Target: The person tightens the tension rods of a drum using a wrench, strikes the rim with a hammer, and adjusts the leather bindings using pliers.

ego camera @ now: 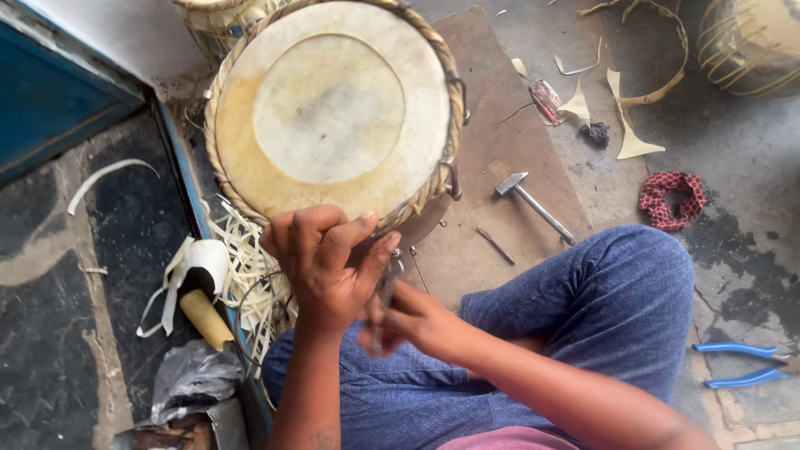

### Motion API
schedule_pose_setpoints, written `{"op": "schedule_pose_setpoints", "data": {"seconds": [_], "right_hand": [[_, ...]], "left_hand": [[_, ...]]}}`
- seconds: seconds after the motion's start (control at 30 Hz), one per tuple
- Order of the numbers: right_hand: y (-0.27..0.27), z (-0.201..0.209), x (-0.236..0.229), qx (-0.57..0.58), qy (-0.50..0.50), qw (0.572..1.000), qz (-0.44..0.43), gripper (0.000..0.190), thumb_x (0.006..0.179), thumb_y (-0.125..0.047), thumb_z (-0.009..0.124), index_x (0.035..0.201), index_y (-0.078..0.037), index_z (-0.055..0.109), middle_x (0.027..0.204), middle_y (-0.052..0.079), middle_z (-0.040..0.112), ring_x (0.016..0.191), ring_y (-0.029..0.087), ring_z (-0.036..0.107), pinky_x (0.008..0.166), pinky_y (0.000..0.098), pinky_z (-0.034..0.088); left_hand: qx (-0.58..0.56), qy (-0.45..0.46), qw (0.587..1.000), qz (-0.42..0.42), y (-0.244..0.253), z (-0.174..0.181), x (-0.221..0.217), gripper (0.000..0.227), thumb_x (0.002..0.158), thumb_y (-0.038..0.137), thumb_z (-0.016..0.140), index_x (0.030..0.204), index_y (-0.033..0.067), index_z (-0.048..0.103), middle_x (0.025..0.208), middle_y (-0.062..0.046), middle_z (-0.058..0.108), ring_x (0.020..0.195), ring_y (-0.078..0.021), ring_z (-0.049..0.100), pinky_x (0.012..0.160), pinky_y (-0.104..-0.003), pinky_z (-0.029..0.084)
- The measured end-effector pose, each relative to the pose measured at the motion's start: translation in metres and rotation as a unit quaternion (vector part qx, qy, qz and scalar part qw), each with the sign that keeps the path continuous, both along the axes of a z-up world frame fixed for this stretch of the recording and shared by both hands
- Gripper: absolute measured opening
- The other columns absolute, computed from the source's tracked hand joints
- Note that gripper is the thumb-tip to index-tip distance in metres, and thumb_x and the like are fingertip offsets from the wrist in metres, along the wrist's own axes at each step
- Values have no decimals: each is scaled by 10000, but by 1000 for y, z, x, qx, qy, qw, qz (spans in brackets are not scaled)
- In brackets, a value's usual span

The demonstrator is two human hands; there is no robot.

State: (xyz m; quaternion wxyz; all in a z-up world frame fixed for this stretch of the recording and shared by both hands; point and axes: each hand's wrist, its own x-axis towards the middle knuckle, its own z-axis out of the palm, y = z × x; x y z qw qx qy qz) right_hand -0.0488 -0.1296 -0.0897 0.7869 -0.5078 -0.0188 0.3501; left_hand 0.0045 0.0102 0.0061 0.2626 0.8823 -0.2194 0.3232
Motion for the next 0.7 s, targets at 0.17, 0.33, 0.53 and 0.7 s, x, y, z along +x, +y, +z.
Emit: {"op": "schedule_pose_setpoints", "data": {"seconds": [0.17, 0.33, 0.53, 0.7], "right_hand": [[46, -7, 15, 131, 88, 977, -146, 246, 975, -157, 517, 1144, -11, 619, 1082, 112, 688, 963, 201, 702, 840, 342, 598], [10, -12, -2, -35, -11, 991, -125, 177, 1040, -187, 556, 1122, -33, 588, 929, 53, 590, 822, 115, 561, 705, 267, 499], [-104, -13, 65, -121, -67, 982, 128, 337, 1048, -330, 574, 938, -27, 671, 642, -42, 418, 568, 90, 361, 503, 290, 277], [-90, -17, 30, -130, -33, 987, 87, 317, 1057, -344, 539, 1005, -48, 641, 686, -13, 508, 615, 95, 489, 532, 259, 374]], "left_hand": [[4, -3, 1000, -5, 4, 1, 1, 364, 839, 481, 821, 1069, 231, 689, 998, 28, 539, 994, -230, 467, 962, -424, 318], [29, -25, 999, -5, 5, -8, 4, 315, 886, 465, 822, 1059, 237, 691, 969, 54, 545, 969, -198, 478, 933, -427, 302], [40, -24, 999, -5, 5, -6, 8, 308, 899, 439, 832, 1057, 224, 679, 984, 34, 549, 988, -207, 492, 959, -438, 310], [7, -16, 1000, 19, 7, -6, 2, 372, 868, 465, 835, 1088, 217, 667, 1030, 0, 548, 1003, -243, 482, 972, -427, 330]]}}
